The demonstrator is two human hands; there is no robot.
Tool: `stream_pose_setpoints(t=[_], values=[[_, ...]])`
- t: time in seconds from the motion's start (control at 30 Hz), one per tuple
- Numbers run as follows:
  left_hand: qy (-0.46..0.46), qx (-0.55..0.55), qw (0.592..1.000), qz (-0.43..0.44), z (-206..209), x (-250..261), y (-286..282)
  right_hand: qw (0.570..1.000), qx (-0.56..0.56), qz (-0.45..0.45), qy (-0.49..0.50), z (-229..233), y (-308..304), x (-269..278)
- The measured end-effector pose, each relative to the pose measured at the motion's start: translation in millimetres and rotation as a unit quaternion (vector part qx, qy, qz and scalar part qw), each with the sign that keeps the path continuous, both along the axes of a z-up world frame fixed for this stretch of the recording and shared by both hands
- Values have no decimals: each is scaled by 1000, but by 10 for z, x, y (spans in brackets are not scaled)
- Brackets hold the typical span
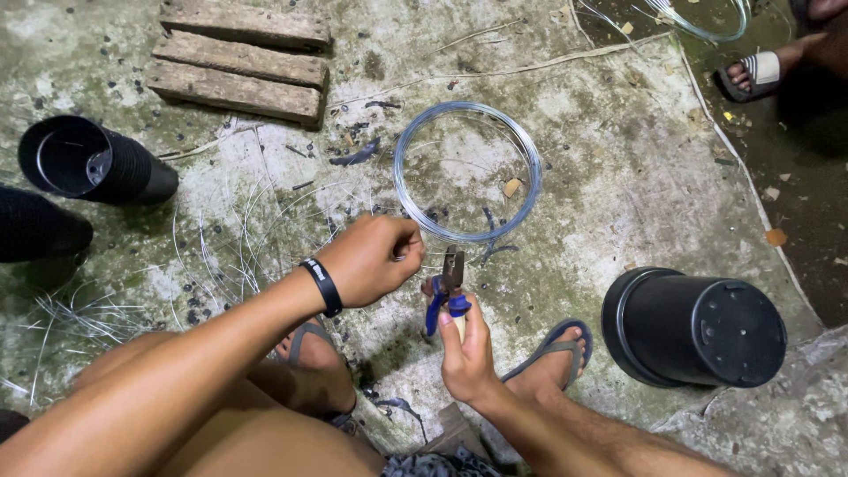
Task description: The person sits on the floor and repeatedly cuts short lengths of thin metal wire from a coil using pliers. The person holds the wire with one hand and uses the pliers with the other to snip off segments, which fall onto the floor.
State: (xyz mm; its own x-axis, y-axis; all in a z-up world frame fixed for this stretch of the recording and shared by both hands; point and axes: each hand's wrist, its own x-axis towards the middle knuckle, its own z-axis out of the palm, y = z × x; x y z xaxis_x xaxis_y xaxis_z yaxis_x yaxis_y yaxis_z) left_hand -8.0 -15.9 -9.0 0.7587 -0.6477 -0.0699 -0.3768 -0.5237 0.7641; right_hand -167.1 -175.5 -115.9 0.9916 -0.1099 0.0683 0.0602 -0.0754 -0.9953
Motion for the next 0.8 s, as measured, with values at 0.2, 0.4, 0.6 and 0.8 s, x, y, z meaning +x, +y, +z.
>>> stream_pose_setpoints(t=[0.2,0.4,0.6,0.8], values=[[36,7,999,21,19,-70,-6,997,64,11,39,123,-33,143],[33,15,999,34,44,-108,-24,995,83,8,56,141,-48,165],[9,-12,999,29,39,-112,-39,995,88,12,52,164,-55,174],[16,6,999,37,31,-116,-58,993,86,7,76,168,-61,165]])
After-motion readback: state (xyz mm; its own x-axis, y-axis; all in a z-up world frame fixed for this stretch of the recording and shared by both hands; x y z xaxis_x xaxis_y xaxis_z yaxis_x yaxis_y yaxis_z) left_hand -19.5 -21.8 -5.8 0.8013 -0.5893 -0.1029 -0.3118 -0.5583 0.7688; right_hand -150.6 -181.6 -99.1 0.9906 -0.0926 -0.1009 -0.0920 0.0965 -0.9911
